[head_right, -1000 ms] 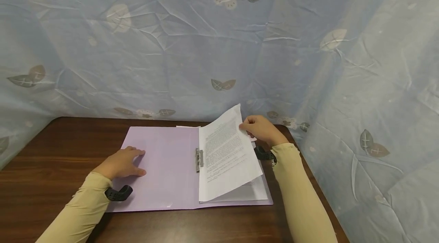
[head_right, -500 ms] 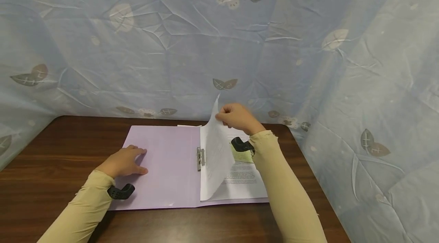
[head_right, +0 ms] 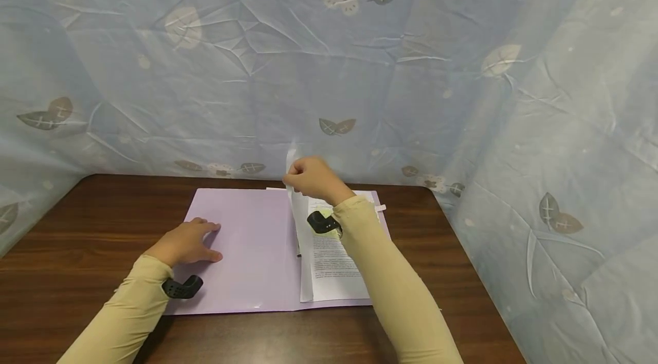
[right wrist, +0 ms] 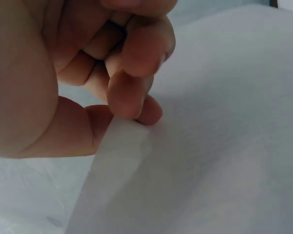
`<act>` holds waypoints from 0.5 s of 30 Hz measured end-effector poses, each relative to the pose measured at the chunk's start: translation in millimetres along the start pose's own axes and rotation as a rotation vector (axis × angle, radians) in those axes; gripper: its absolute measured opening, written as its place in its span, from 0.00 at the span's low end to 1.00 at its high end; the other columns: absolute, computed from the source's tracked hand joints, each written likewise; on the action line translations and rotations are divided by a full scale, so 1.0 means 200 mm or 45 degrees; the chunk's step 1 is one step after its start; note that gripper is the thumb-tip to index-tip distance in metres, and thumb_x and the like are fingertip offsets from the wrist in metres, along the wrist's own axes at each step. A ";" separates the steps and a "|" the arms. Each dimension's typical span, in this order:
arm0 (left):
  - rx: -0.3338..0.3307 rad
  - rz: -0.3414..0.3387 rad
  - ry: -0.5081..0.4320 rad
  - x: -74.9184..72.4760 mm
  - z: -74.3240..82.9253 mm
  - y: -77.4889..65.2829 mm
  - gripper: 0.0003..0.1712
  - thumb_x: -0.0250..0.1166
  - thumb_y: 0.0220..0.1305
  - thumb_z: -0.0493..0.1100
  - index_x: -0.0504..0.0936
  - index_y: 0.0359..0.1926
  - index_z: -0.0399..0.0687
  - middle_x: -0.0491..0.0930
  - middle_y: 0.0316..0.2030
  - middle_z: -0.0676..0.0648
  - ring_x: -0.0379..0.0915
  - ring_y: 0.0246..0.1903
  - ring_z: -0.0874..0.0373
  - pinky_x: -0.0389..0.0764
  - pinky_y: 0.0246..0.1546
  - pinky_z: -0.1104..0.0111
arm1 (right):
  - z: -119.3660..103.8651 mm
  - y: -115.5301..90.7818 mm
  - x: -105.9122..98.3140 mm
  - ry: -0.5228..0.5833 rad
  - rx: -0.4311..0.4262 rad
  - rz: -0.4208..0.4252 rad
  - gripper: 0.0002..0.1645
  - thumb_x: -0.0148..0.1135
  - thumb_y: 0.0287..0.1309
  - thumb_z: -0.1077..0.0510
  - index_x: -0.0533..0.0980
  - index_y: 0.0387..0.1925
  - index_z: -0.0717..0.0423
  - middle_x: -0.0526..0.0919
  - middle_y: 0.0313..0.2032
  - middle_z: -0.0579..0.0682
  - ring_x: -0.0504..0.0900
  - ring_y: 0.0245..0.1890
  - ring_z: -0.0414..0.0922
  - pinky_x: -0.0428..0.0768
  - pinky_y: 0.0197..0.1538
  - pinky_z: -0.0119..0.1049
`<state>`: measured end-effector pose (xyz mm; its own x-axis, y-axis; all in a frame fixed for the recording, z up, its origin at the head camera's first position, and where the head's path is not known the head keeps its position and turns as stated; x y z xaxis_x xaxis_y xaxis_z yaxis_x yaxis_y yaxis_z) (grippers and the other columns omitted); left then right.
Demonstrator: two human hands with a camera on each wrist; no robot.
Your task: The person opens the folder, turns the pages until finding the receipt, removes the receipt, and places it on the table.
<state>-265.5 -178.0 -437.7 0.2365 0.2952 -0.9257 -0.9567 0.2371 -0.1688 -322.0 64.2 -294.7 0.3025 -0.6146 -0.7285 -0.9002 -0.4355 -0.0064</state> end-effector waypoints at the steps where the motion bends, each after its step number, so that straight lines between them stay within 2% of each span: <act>1: 0.001 0.002 0.006 0.00 0.00 0.00 0.45 0.80 0.54 0.56 0.76 0.66 0.35 0.70 0.64 0.23 0.68 0.63 0.23 0.73 0.57 0.33 | -0.01 0.01 0.02 0.001 -0.012 0.000 0.15 0.62 0.67 0.53 0.77 0.24 0.52 0.80 0.28 0.48 0.77 0.26 0.43 0.74 0.32 0.35; 8: 0.003 0.008 0.023 -0.01 0.01 0.00 0.45 0.80 0.53 0.55 0.77 0.66 0.35 0.70 0.64 0.23 0.68 0.62 0.23 0.73 0.56 0.33 | -0.09 0.05 0.16 0.037 -0.046 -0.002 0.13 0.61 0.66 0.56 0.77 0.24 0.53 0.79 0.26 0.46 0.76 0.26 0.41 0.77 0.31 0.32; 15: -0.003 0.010 0.023 0.00 0.00 0.01 0.46 0.80 0.52 0.57 0.78 0.66 0.36 0.71 0.63 0.24 0.69 0.62 0.24 0.74 0.56 0.33 | -0.14 0.09 0.29 -0.028 -0.042 -0.009 0.14 0.62 0.67 0.54 0.78 0.25 0.53 0.80 0.25 0.45 0.75 0.25 0.39 0.74 0.30 0.30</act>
<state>-267.4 -178.3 -437.5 0.2260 0.2801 -0.9330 -0.9589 0.2326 -0.1625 -311.6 2.3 -319.0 0.3016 -0.5968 -0.7435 -0.8871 -0.4615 0.0105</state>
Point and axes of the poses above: each hand's wrist, its own y-axis towards the middle knuckle, its own x-axis out of the palm, z = x × y, the point moved 9 cm from there along y, towards the middle knuckle
